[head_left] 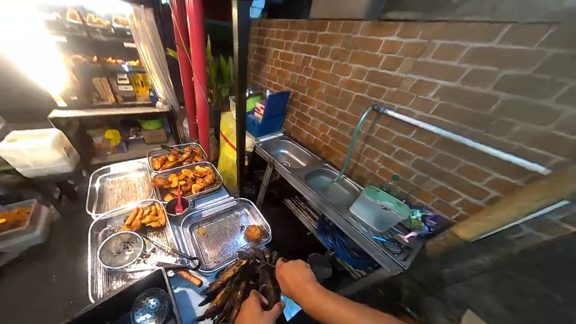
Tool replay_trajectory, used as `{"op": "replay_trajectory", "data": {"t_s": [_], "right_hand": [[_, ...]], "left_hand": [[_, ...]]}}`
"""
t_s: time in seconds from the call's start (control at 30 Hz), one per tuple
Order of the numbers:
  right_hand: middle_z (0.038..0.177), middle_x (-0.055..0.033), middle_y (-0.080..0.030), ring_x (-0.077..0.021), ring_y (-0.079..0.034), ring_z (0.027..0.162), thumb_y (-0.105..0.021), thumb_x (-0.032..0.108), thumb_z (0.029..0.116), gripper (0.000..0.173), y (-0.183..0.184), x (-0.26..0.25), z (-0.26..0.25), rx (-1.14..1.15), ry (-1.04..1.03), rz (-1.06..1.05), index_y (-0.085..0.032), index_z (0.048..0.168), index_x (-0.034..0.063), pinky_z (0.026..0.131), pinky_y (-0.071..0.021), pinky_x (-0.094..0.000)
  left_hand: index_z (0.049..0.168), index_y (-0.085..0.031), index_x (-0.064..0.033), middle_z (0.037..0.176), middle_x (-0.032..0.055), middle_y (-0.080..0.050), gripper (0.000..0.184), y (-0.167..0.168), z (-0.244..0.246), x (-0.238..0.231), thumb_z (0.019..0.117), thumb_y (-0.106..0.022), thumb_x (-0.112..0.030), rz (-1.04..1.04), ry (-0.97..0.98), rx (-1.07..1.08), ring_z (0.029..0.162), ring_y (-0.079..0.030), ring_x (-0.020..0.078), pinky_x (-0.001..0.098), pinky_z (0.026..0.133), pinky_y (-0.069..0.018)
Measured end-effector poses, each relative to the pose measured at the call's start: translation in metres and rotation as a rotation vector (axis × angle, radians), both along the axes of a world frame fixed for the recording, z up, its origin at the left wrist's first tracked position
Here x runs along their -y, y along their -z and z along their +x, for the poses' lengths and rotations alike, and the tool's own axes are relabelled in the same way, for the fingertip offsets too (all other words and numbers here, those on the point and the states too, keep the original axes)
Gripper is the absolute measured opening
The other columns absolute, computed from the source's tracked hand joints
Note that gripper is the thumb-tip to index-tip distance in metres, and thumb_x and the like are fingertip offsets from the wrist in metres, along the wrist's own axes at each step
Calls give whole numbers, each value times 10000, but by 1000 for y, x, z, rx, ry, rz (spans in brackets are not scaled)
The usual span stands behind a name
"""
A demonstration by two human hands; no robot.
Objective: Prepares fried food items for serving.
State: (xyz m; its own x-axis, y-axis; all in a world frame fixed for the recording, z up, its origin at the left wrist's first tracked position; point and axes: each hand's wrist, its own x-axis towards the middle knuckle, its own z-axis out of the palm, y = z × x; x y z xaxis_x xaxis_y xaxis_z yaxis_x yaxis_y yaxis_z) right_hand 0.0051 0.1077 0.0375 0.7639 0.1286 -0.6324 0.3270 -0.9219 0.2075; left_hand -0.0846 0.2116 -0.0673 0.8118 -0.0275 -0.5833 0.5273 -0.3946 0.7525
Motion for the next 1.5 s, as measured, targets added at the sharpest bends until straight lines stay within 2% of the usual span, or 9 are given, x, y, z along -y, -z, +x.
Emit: {"op": "replay_trajectory", "data": {"t_s": [0.1,0.23,0.33,0.5,0.8,0.97,1.13,1.33,1.5], "right_hand": [[1260,-263,-655,-443,-643,1175,-505,75,997,291,-8,-23,5,-73,18,-153,-639,1217,-62,919,-535,-629],[1309,-253,-634,-428,-626,1209,-527,104,992,283,-5,-46,17,-131,-15,-259,-670,1184,-48,925,-527,-634],[1332,-273,-614,-445,-608,1233,-562,149,998,322,-13,-58,29,-192,-64,-313,-643,1233,-56,947,-508,-653],[1327,-290,-611,-448,-594,1249,-610,214,986,380,-13,-65,43,-299,-122,-387,-636,1229,-77,977,-471,-678],[1299,-298,-617,-454,-605,1222,-555,243,1025,390,-11,-57,46,-412,-121,-504,-623,1229,-82,948,-475,-682],[1340,-319,-590,-459,-585,1269,-494,262,1063,432,27,-34,53,-370,19,-377,-586,1281,-99,996,-470,-674],[1146,-286,-642,-410,-649,1058,-402,302,1097,454,-1,-29,50,-466,7,-410,-624,1126,-92,865,-499,-621],[1221,-293,-639,-430,-644,1151,-402,329,1091,470,29,-15,44,-380,134,-302,-611,1192,-80,917,-497,-657],[1211,-310,-632,-443,-643,1136,-431,297,1090,440,0,-13,27,-423,94,-337,-589,1214,-95,903,-495,-664]], "left_hand": [[1067,-714,-40,976,151,-751,700,12,5,4,906,-579,-708,-147,54,-147,909,-747,298,547,846,-599],[1222,-623,-22,1070,153,-731,435,36,6,28,1040,-501,-399,-847,-243,-339,975,-719,292,509,858,-596],[1055,-590,-23,855,109,-690,233,30,4,53,1055,-470,-224,-1087,-533,-358,738,-697,225,407,700,-608],[938,-551,-40,612,26,-543,241,33,-9,73,1066,-512,-242,-1027,-694,-299,499,-572,136,295,491,-538],[899,-550,-23,574,47,-538,212,35,-17,77,1039,-559,-182,-944,-701,-272,468,-574,160,319,473,-546],[969,-550,-2,587,67,-559,191,42,-17,77,1010,-611,-179,-885,-698,-222,474,-586,179,338,473,-548],[968,-538,2,583,70,-551,171,48,-24,75,995,-621,-145,-913,-711,-208,471,-583,184,338,472,-551],[986,-525,-4,580,72,-544,162,49,-27,72,996,-623,-132,-898,-696,-214,462,-579,184,334,454,-544],[964,-536,-6,573,75,-538,137,48,-34,66,988,-618,-113,-895,-692,-189,452,-568,188,335,442,-535]]}}
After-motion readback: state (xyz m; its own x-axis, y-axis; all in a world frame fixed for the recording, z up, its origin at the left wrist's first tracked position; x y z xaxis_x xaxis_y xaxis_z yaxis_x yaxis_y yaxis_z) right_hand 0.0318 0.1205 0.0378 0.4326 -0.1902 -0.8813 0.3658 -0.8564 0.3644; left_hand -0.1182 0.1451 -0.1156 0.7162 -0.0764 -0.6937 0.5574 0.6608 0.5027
